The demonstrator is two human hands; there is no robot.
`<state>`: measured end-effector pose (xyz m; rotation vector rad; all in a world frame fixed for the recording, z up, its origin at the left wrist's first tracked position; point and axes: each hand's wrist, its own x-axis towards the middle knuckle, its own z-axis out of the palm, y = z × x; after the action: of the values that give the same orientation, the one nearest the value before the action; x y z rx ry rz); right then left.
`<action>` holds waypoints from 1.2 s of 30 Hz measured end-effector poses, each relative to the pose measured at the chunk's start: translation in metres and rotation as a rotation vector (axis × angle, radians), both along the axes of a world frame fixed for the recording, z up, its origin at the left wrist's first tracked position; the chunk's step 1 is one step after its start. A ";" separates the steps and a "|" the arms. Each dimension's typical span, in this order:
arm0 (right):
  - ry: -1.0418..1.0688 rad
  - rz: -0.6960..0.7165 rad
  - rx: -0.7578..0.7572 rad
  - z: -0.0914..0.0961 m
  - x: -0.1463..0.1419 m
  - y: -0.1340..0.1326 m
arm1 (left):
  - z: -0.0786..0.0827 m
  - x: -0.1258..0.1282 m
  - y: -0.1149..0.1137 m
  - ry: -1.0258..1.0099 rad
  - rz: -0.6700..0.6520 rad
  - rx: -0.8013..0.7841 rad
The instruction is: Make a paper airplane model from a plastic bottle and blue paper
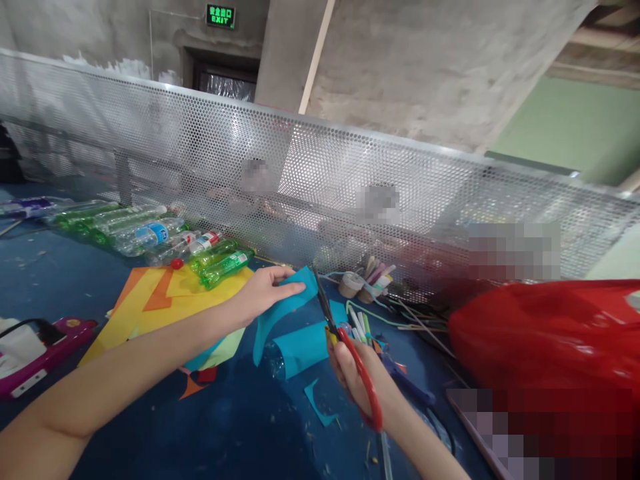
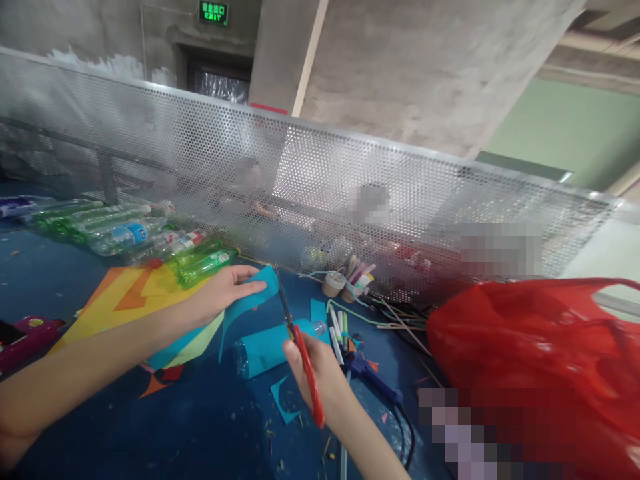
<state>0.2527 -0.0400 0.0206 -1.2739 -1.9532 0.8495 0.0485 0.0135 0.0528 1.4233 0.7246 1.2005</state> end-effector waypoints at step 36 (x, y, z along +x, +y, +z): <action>0.313 -0.021 -0.115 -0.002 -0.004 -0.006 | -0.029 0.027 -0.020 0.202 -0.246 0.040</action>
<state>0.2488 -0.0464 0.0187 -1.1448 -1.6618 1.0927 0.0753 -0.0070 0.0236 1.6317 0.6429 0.8942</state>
